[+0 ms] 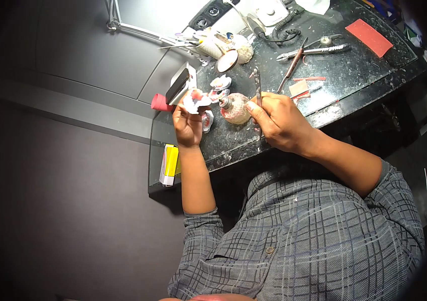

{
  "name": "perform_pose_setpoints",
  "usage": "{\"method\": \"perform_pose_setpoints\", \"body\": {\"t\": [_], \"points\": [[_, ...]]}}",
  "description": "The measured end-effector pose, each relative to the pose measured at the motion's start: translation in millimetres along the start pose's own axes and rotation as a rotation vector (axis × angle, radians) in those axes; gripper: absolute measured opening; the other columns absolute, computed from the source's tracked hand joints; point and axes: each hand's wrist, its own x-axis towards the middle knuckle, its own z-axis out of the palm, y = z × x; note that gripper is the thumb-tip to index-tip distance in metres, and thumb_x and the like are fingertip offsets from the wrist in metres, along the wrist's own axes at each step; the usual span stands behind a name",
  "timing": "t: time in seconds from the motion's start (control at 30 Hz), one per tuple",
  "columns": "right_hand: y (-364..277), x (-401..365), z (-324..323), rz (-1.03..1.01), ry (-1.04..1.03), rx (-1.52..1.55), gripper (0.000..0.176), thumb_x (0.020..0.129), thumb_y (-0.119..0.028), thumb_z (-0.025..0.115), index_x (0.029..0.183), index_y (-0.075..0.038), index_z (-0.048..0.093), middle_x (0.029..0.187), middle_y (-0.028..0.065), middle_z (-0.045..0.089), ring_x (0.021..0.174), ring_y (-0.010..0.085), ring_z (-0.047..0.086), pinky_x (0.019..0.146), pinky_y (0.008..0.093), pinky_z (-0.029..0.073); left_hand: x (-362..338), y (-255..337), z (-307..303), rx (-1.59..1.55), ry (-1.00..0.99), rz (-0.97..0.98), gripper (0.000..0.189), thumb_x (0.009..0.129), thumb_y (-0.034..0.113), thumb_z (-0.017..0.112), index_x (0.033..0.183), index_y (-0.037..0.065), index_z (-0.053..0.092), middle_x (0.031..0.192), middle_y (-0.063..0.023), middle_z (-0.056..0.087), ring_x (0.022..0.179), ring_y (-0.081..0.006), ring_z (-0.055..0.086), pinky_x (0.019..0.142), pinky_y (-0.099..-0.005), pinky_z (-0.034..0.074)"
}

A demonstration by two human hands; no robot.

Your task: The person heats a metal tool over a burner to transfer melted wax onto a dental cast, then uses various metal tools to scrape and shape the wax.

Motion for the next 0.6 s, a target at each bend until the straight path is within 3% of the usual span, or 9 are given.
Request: {"method": "perform_pose_setpoints", "body": {"t": [0.03,0.07,0.2,0.37,0.43,0.47,0.5,0.6], "points": [[1,0,0,-0.008,-0.008,-0.024,0.021,0.102,-0.005,0.053,0.084,0.006,0.060,0.075,0.0180,0.057,0.071,0.0373,0.058,0.064,0.0455,0.045,2,-1,-2,-0.194,0.102,-0.073,0.064,0.104,0.050,0.054,0.137,-0.006,0.055,0.120,-0.0191,0.070,0.097,-0.0264,0.072,0.080,-0.0349,0.057],[1,0,0,-0.012,-0.013,-0.024,0.021,0.102,-0.005,0.053,0.084,0.006,0.060,0.075,0.0180,0.057,0.071,0.0373,0.058,0.064,0.0455,0.045,5,-3,-9,-0.183,0.140,-0.146,0.066,0.106,0.058,0.042,0.127,-0.002,0.060,0.109,-0.0206,0.073,0.090,-0.0281,0.074,0.071,-0.0334,0.058],[-2,1,-1,0.110,-0.009,0.045,0.024,0.103,-0.009,0.052,0.087,0.006,0.062,0.078,0.0183,0.062,0.072,0.0365,0.062,0.066,0.0435,0.048,6,-3,-19,-0.126,0.248,-0.293,0.071,0.100,0.069,0.041,0.116,0.004,0.063,0.093,-0.0202,0.076,0.072,-0.0284,0.074,0.060,-0.0336,0.058],[1,2,0,0.088,0.028,-0.019,0.032,0.105,-0.016,0.050,0.090,0.007,0.066,0.080,0.0177,0.066,0.073,0.0325,0.065,0.068,0.0398,0.051,4,2,-17,-0.158,0.248,-0.342,0.073,0.099,0.073,0.039,0.114,0.006,0.063,0.089,-0.0195,0.075,0.068,-0.0267,0.073,0.056,-0.0337,0.056],[5,2,1,0.308,0.124,0.210,0.040,0.106,-0.026,0.049,0.093,0.008,0.067,0.083,0.0174,0.070,0.073,0.0257,0.068,0.070,0.0368,0.053,3,2,-18,-0.152,0.245,-0.346,0.074,0.098,0.075,0.038,0.114,0.008,0.063,0.088,-0.0191,0.075,0.066,-0.0263,0.072,0.055,-0.0345,0.055],[7,4,-4,0.359,0.075,0.210,0.047,0.105,-0.035,0.051,0.091,0.006,0.068,0.086,0.0157,0.073,0.072,0.0193,0.068,0.063,0.0332,0.054,4,3,-18,-0.164,0.259,-0.365,0.075,0.097,0.076,0.036,0.113,0.008,0.063,0.087,-0.0187,0.075,0.065,-0.0258,0.071,0.054,-0.0351,0.055],[8,7,-6,0.358,0.074,0.191,0.047,0.105,-0.035,0.051,0.091,0.006,0.068,0.086,0.0157,0.073,0.072,0.0193,0.068,0.063,0.0332,0.054,4,2,-19,-0.180,0.269,-0.386,0.077,0.097,0.078,0.034,0.112,0.009,0.063,0.086,-0.0182,0.075,0.064,-0.0253,0.071,0.053,-0.0357,0.054],[15,15,-12,0.677,0.029,0.474,0.049,0.104,-0.043,0.053,0.087,0.001,0.069,0.084,0.0097,0.072,0.064,0.0150,0.066,0.046,0.0278,0.049,4,-3,-22,-0.194,0.279,-0.395,0.077,0.098,0.078,0.032,0.111,0.008,0.063,0.083,-0.0182,0.075,0.061,-0.0254,0.071,0.051,-0.0346,0.054]]}}
